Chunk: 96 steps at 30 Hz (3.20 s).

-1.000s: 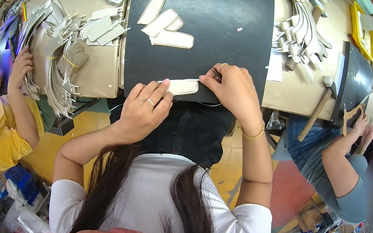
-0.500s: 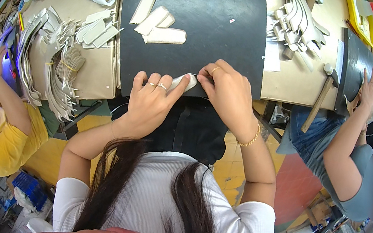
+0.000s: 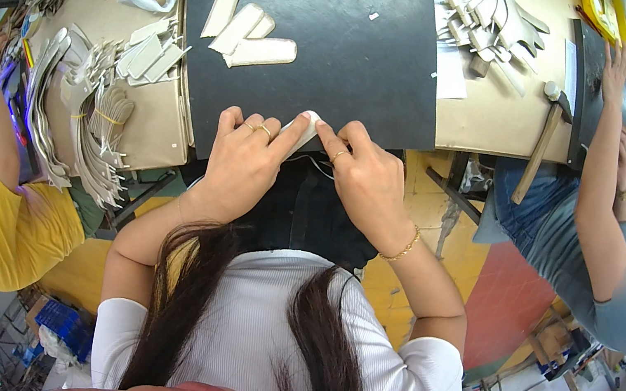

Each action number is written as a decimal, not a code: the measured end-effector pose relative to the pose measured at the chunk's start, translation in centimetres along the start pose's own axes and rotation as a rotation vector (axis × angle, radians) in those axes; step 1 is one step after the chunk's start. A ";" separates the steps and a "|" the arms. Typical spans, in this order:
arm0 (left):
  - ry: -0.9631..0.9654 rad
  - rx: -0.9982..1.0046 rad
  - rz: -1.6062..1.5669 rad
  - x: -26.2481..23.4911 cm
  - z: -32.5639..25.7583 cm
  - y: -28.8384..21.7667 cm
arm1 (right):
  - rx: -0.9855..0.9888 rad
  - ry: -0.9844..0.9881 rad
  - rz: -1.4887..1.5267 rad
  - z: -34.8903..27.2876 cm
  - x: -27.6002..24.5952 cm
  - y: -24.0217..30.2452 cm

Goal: The person inserts a thin white wire into small white rectangular components, then uses tweezers to adjust the wire and places the finished units into a pile. The person also handles small beige rectangular pieces and places them on the table.

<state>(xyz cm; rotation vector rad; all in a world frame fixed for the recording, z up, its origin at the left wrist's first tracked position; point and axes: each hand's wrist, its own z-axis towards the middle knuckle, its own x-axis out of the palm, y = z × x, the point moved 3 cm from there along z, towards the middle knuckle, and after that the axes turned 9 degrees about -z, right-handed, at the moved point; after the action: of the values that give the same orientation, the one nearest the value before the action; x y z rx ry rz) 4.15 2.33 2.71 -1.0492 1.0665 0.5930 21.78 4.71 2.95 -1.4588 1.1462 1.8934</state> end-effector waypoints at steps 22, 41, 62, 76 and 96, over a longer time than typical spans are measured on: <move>-0.301 0.019 -0.083 0.4 -0.3 3.8 | 0.328 0.035 0.334 5.2 0.4 0.0; -0.227 0.042 -0.130 -0.6 -1.6 4.2 | 0.467 0.300 0.855 5.9 1.0 0.1; -0.221 0.096 -0.052 -0.3 -0.9 3.7 | 0.108 -0.090 0.145 1.6 0.9 2.2; -0.327 -0.008 0.034 -0.6 -0.3 4.3 | 0.197 -0.103 0.288 2.4 0.9 1.6; -0.268 -0.041 0.027 -0.8 -0.1 4.2 | -0.076 0.018 -0.030 2.6 0.6 2.1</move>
<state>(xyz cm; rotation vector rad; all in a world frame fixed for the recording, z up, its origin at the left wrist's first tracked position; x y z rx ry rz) 0.33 4.12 1.79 -0.9610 0.8372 0.7571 18.51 5.71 3.30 -1.5276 1.0654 1.9261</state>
